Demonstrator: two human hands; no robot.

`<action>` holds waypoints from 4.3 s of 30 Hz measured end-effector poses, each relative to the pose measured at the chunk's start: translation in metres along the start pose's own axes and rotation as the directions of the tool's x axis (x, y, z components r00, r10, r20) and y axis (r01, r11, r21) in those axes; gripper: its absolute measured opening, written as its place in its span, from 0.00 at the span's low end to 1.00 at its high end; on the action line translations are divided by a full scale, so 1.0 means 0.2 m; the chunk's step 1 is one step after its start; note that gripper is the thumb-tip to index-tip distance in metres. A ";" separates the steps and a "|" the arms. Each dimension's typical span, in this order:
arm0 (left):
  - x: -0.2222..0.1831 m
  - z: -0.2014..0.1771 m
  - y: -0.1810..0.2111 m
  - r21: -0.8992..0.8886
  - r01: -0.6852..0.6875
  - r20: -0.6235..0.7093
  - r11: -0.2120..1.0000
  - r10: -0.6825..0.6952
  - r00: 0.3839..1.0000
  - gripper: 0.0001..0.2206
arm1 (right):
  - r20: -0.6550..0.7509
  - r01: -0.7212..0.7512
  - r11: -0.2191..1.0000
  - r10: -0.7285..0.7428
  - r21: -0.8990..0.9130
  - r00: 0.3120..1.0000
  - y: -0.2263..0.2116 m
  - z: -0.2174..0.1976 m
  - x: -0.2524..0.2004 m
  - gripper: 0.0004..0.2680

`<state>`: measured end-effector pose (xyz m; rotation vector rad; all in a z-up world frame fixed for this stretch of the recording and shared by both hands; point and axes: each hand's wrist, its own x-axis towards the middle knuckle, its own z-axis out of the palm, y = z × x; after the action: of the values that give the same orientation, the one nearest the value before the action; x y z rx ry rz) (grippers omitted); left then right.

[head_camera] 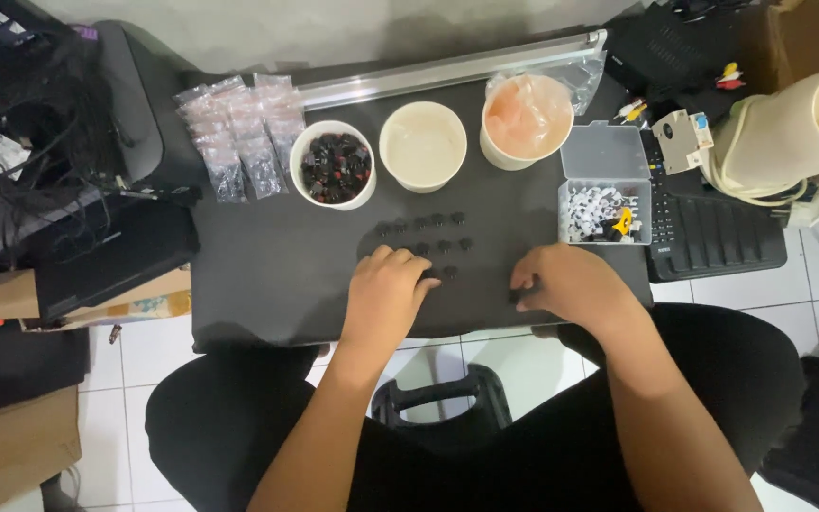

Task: Counting small black components and placing them into small resealable plastic bags.

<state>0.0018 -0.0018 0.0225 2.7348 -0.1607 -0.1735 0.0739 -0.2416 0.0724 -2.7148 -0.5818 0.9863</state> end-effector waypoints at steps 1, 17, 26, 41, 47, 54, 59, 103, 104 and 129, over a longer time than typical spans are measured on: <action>0.00 0.00 0.00 0.002 -0.003 -0.001 1.000 0.003 1.000 0.10 | -0.003 -0.001 1.000 0.001 0.001 1.000 -0.01 0.00 0.00 0.12; 0.00 0.05 -0.02 -0.043 -0.020 -0.061 0.999 0.017 0.998 0.10 | -0.017 -0.027 0.999 0.028 0.029 0.999 -0.18 -0.04 -0.02 0.12; 0.00 0.06 -0.03 -0.027 -0.037 -0.052 0.999 0.036 0.998 0.10 | -0.080 -0.017 0.996 0.024 0.092 0.997 -0.16 0.01 0.07 0.14; 0.00 0.01 0.06 -0.063 -0.068 -0.041 0.996 0.065 0.997 0.11 | -0.186 0.240 0.944 -0.199 0.229 0.962 -0.02 0.07 0.11 0.06; 0.03 0.08 0.07 -0.009 -0.107 -0.023 0.994 0.107 0.994 0.10 | -0.183 0.194 0.952 -0.152 0.237 0.971 -0.05 0.08 0.13 0.07; 0.05 0.13 0.08 0.016 -0.079 0.028 0.997 0.078 0.997 0.08 | -0.215 0.220 0.950 -0.173 0.222 0.961 -0.03 0.14 0.20 0.06; 0.05 0.14 0.06 0.013 -0.082 0.014 0.997 0.082 0.997 0.09 | -0.206 0.187 0.958 -0.142 0.219 0.968 -0.05 0.13 0.17 0.06; -0.13 0.07 -0.32 -0.040 0.035 -0.642 0.999 -0.053 0.765 0.11 | -0.656 0.190 0.980 -0.181 -0.058 0.733 -0.11 0.27 0.20 0.17; -0.13 0.09 -0.33 -0.029 0.096 -0.634 0.995 -0.093 0.767 0.12 | -0.682 0.153 0.981 -0.195 -0.122 0.705 -0.09 0.30 0.22 0.17; -0.13 0.10 -0.29 0.143 0.287 -0.490 0.947 -0.184 0.852 0.26 | -0.627 -0.094 0.983 -0.028 -0.161 0.779 -0.12 0.32 0.25 0.19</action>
<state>-0.0216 0.0466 -0.0157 2.9038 0.3162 0.4735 0.0603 -0.1953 0.0030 -2.9657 -0.5028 -0.0245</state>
